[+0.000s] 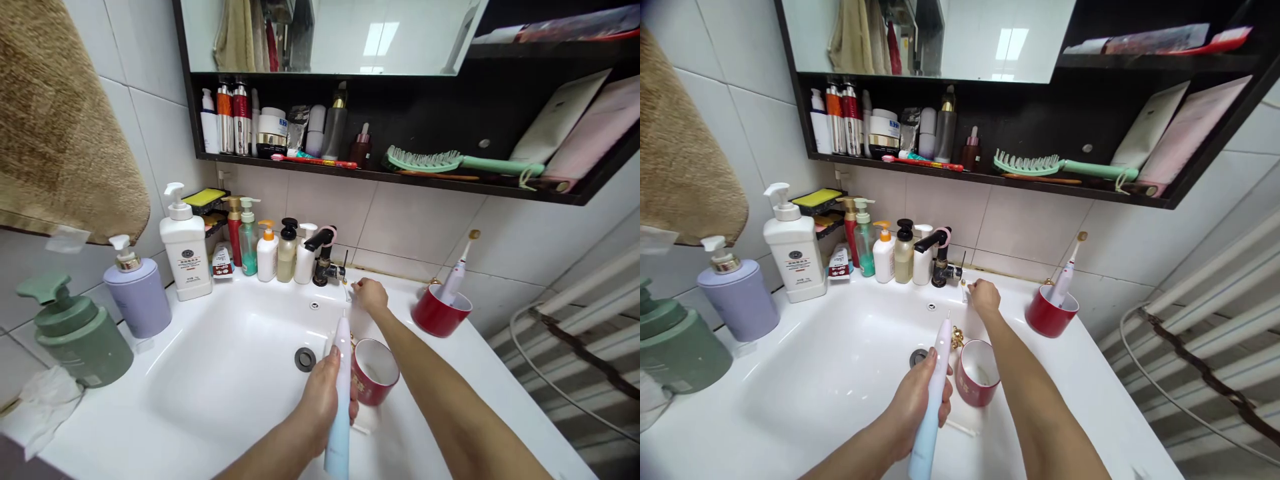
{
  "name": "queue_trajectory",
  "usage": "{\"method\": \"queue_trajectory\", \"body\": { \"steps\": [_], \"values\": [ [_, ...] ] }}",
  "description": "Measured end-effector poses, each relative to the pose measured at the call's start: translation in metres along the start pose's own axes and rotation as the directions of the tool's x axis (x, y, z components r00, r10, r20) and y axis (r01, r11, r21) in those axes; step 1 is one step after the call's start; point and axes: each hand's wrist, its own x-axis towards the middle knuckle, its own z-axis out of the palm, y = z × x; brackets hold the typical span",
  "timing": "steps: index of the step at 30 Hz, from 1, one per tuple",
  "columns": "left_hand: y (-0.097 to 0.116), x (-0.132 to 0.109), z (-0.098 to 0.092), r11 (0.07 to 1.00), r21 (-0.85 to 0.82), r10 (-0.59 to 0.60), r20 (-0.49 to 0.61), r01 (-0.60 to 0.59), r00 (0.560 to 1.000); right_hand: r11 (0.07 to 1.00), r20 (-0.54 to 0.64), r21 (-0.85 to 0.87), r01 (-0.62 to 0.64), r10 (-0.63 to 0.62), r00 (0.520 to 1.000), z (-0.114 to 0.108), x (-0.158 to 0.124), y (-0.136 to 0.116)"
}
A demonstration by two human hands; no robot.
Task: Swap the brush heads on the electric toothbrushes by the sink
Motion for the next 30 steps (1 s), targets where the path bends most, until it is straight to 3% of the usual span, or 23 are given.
{"method": "queue_trajectory", "body": {
  "steps": [4,7,13,15,18,20,26,30],
  "values": [
    [-0.001,-0.001,0.001,0.999,0.055,0.003,-0.007,-0.003,1.0,1.0,0.051,0.003,0.027,-0.027,0.998,0.01,-0.009,-0.019],
    [-0.004,0.0,-0.001,0.992,0.121,0.031,0.028,-0.034,0.999,0.998,0.082,0.056,0.008,-0.013,0.997,0.004,-0.025,-0.024],
    [-0.012,-0.014,0.002,0.96,0.245,0.108,0.133,-0.138,0.985,0.941,0.226,0.334,-0.057,-0.021,0.974,-0.059,-0.1,-0.006],
    [-0.018,-0.026,0.005,0.95,0.269,0.108,0.191,-0.158,0.976,0.792,0.281,0.597,-0.13,-0.054,0.958,-0.083,-0.13,0.002],
    [-0.027,-0.048,0.009,0.938,0.295,0.11,0.251,-0.184,0.962,0.448,0.356,0.854,-0.263,-0.135,0.925,-0.108,-0.166,0.009],
    [-0.031,-0.062,0.011,0.932,0.306,0.111,0.265,-0.193,0.958,0.372,0.378,0.881,-0.292,-0.185,0.907,-0.117,-0.184,0.01],
    [-0.034,-0.09,0.013,0.936,0.301,0.101,0.266,-0.182,0.959,0.351,0.334,0.905,-0.239,-0.24,0.912,-0.123,-0.212,0.005],
    [-0.037,-0.099,0.014,0.955,0.262,0.073,0.258,-0.142,0.963,0.411,0.278,0.899,-0.152,-0.266,0.923,-0.124,-0.22,0.003]
  ]
}}
